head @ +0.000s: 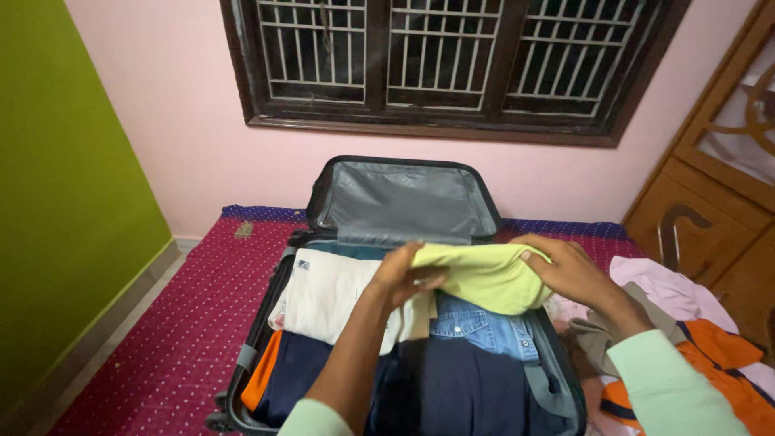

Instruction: The person folds a yellow shirt and a pair of tan trousers and places them into an open suitcase on a bed.

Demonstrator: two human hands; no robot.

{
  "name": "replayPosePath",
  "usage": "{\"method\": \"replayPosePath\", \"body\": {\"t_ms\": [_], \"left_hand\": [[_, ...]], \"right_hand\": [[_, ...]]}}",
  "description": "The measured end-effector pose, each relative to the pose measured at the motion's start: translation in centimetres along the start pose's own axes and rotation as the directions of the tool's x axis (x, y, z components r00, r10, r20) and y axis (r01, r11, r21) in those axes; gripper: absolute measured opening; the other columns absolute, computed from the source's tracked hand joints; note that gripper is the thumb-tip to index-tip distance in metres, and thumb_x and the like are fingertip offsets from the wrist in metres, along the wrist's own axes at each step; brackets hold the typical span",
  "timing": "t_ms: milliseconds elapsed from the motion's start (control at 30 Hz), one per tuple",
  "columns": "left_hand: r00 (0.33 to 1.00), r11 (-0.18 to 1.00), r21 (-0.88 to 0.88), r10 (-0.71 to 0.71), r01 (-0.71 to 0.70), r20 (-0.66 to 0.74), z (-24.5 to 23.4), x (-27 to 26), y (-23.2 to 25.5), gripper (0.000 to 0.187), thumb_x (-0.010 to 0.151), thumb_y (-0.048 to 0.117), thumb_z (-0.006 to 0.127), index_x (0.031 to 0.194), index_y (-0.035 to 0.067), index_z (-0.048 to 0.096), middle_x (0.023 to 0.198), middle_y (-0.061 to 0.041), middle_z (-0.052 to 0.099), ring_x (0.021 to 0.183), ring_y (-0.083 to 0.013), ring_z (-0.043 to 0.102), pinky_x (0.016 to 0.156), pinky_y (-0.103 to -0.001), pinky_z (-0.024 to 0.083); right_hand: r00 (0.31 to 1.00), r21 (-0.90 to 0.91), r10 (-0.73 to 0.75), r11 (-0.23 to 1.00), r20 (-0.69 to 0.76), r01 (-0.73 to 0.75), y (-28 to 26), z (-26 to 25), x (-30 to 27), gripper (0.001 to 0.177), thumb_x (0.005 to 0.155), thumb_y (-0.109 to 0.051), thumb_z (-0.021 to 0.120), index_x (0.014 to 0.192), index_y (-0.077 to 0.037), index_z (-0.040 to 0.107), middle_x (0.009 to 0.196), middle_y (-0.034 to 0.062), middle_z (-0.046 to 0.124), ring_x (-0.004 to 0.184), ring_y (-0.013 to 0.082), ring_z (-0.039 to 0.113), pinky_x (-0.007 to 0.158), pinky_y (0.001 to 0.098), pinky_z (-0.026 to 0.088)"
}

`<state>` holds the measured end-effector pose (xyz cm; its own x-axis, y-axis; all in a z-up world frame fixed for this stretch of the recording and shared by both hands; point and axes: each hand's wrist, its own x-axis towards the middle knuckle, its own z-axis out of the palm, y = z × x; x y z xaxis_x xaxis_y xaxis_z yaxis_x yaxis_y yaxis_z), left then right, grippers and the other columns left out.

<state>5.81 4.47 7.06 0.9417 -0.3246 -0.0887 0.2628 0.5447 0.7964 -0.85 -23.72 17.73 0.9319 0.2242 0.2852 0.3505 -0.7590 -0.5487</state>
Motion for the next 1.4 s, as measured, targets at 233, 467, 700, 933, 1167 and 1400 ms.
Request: {"method": "replayPosePath", "body": {"t_ms": [233,467,700,933,1167,1400], "left_hand": [[0.970,0.927,0.329,0.223,-0.180,-0.096,-3.5,5.6,1.1,0.041,0.094,0.020,0.055,0.127,-0.004,0.061,0.113,-0.019,0.068,0.101,-0.0311,0.067,0.082,-0.045,0.058],[0.878,0.717,0.615,0.471,-0.329,-0.080,-12.3,11.9,-7.0,0.073,0.081,0.009,0.066,0.149,0.011,0.040,0.126,-0.016,0.065,0.109,-0.0258,0.066,0.093,-0.035,0.054],[0.898,0.545,0.834,0.406,-0.089,-0.169,-11.0,10.7,-5.5,0.054,0.081,0.019,0.060,0.135,0.015,0.069,0.118,-0.019,0.075,0.109,-0.0315,0.072,0.098,-0.036,0.054],[0.840,0.510,0.859,0.483,-0.042,-0.246,-7.7,10.0,-3.8,0.052,0.080,0.020,0.065,0.131,0.010,0.069,0.126,-0.020,0.071,0.116,-0.0305,0.069,0.102,-0.035,0.051],[0.734,0.549,0.783,0.653,-0.291,-0.185,-3.8,7.5,-2.4,0.059,0.084,0.010,0.050,0.142,0.011,0.061,0.115,-0.025,0.073,0.097,-0.0338,0.075,0.090,-0.038,0.055],[0.814,0.210,0.973,0.580,-0.096,-0.044,-7.0,10.5,-6.0,0.053,0.080,0.008,0.060,0.132,0.006,0.067,0.121,-0.030,0.068,0.113,-0.0411,0.066,0.101,-0.043,0.052]], "right_hand": [[0.907,-0.148,-0.313,0.948,-0.283,0.281,5.0,6.5,2.0,0.037,0.097,-0.010,0.052,0.131,-0.015,0.068,0.128,0.0126,0.071,0.123,0.0316,0.064,0.108,0.0422,0.049],[0.978,-0.133,-0.206,0.970,0.004,0.205,8.7,12.0,0.5,0.055,0.084,-0.011,0.072,0.138,-0.019,0.063,0.148,0.0165,0.053,0.137,0.0356,0.045,0.113,0.0447,0.035],[0.988,-0.286,-0.149,0.950,-0.046,0.130,7.7,11.2,1.8,0.053,0.080,-0.003,0.069,0.130,-0.019,0.065,0.143,0.0104,0.059,0.134,0.0334,0.052,0.112,0.0433,0.042],[0.919,-0.153,-0.277,0.958,-0.282,0.242,7.0,10.4,4.7,0.039,0.084,0.008,0.058,0.118,-0.006,0.070,0.125,0.0161,0.069,0.118,0.0373,0.065,0.103,0.0423,0.052],[0.848,-0.143,-0.347,0.938,-0.400,0.316,6.7,9.7,4.4,0.049,0.077,0.015,0.055,0.120,-0.005,0.069,0.131,0.0176,0.065,0.125,0.0380,0.059,0.108,0.0439,0.046],[0.917,-0.179,-0.368,0.923,-0.156,0.340,11.2,11.8,2.6,0.048,0.072,0.007,0.062,0.116,-0.010,0.071,0.128,0.0136,0.067,0.126,0.0352,0.058,0.111,0.0464,0.042]]}}
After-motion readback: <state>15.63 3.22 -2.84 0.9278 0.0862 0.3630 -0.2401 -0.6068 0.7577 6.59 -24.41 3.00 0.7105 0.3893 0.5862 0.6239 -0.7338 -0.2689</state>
